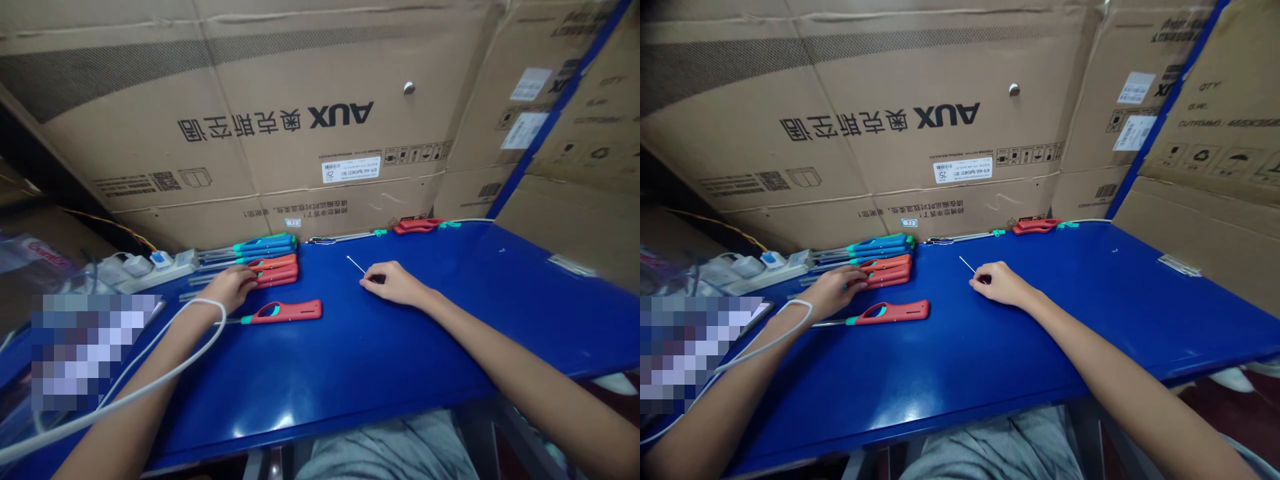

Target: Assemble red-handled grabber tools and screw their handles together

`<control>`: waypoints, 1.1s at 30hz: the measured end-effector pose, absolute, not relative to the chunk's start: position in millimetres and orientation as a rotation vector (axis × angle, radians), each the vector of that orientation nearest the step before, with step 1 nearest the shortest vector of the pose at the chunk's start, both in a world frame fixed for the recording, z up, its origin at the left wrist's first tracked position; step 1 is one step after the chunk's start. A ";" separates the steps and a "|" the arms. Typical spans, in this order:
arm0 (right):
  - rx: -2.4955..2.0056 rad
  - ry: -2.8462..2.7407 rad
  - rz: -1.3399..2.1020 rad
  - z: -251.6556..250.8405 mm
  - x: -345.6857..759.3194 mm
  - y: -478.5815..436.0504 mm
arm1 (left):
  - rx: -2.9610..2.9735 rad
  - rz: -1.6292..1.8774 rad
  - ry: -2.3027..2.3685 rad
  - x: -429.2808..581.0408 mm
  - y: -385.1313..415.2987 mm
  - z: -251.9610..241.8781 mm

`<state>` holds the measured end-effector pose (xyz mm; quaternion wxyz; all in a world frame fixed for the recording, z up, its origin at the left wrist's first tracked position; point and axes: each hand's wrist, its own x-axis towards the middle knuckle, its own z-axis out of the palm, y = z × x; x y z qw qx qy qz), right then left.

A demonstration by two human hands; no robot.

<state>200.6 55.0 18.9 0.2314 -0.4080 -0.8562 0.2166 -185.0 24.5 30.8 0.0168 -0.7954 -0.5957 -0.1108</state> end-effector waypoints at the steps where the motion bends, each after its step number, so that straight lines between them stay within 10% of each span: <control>1: -1.124 -2.354 0.597 18.9 200.6 55.1 | -2.470 -0.334 -1.852 -184.9 24.3 31.3; 33: -1.130 -2.346 0.609 20.3 200.8 53.7 | -2.474 -0.303 -1.886 -183.1 19.2 41.4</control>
